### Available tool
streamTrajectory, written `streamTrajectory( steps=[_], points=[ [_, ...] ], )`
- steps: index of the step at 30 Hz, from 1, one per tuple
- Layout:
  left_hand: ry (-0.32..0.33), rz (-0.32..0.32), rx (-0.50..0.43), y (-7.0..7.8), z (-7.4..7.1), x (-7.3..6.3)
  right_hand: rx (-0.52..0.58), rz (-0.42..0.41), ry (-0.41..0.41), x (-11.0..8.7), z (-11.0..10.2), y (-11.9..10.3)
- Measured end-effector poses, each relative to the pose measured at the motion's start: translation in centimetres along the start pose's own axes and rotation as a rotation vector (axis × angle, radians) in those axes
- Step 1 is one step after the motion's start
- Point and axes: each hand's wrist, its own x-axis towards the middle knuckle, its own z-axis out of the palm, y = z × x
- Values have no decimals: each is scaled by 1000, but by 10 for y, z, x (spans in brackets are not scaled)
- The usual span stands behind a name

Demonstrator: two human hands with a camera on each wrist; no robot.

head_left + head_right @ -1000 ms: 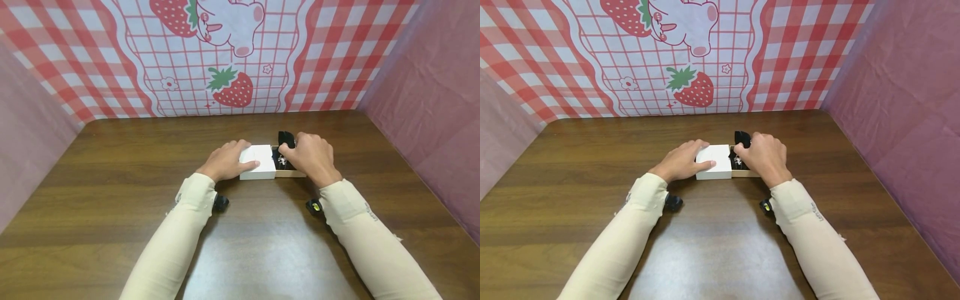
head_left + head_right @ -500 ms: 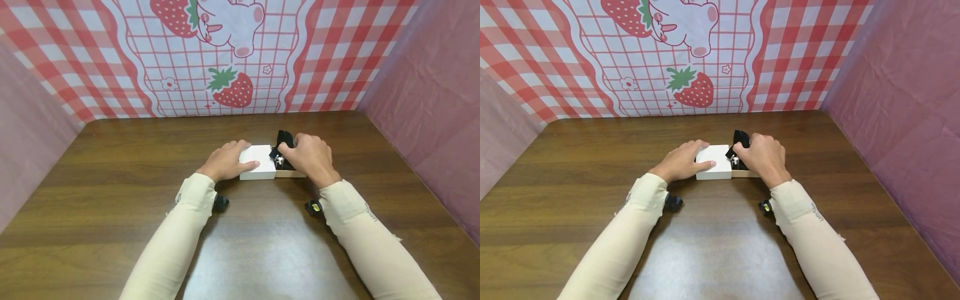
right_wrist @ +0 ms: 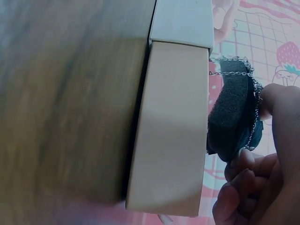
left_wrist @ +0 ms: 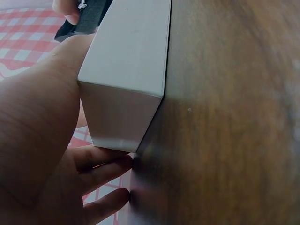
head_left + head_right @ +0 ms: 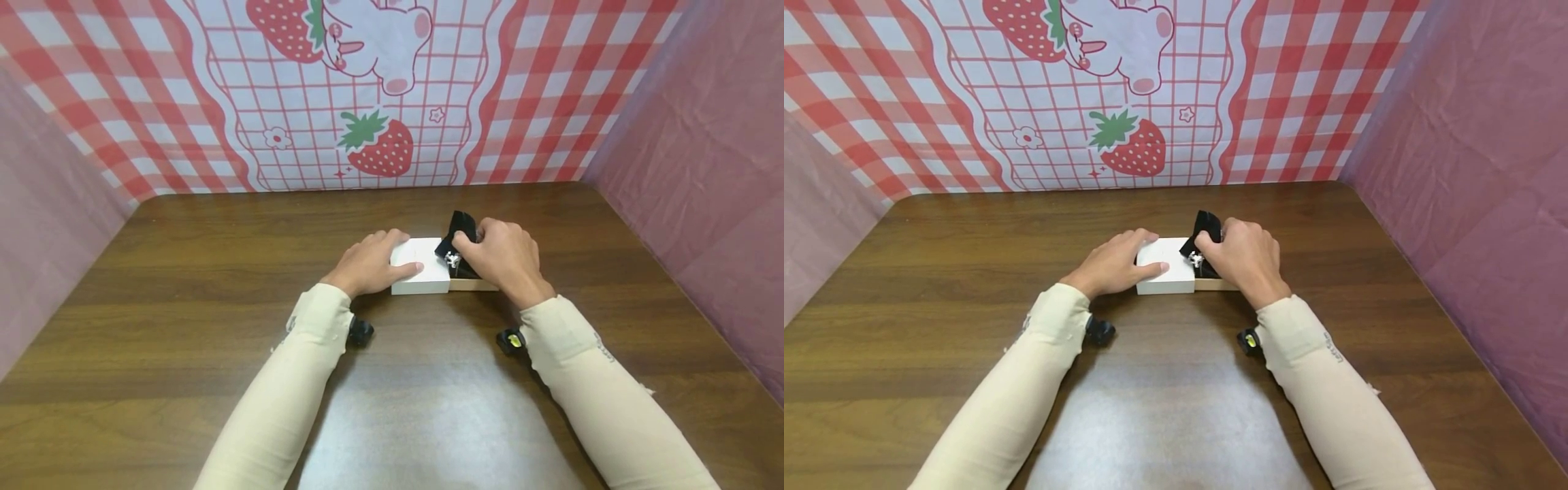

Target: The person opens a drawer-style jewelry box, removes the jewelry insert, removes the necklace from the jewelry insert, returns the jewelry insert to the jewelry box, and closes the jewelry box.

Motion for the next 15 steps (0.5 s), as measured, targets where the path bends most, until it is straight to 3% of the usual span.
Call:
streamTrajectory(
  steps=[8, 15],
  points=[
    [11, 6, -52, -2, 0, 2, 21, -34, 52, 0, 2, -1],
    [6, -4, -103, -4, -2, 1, 28, -39, 44, 0, 2, -3]
  ],
)
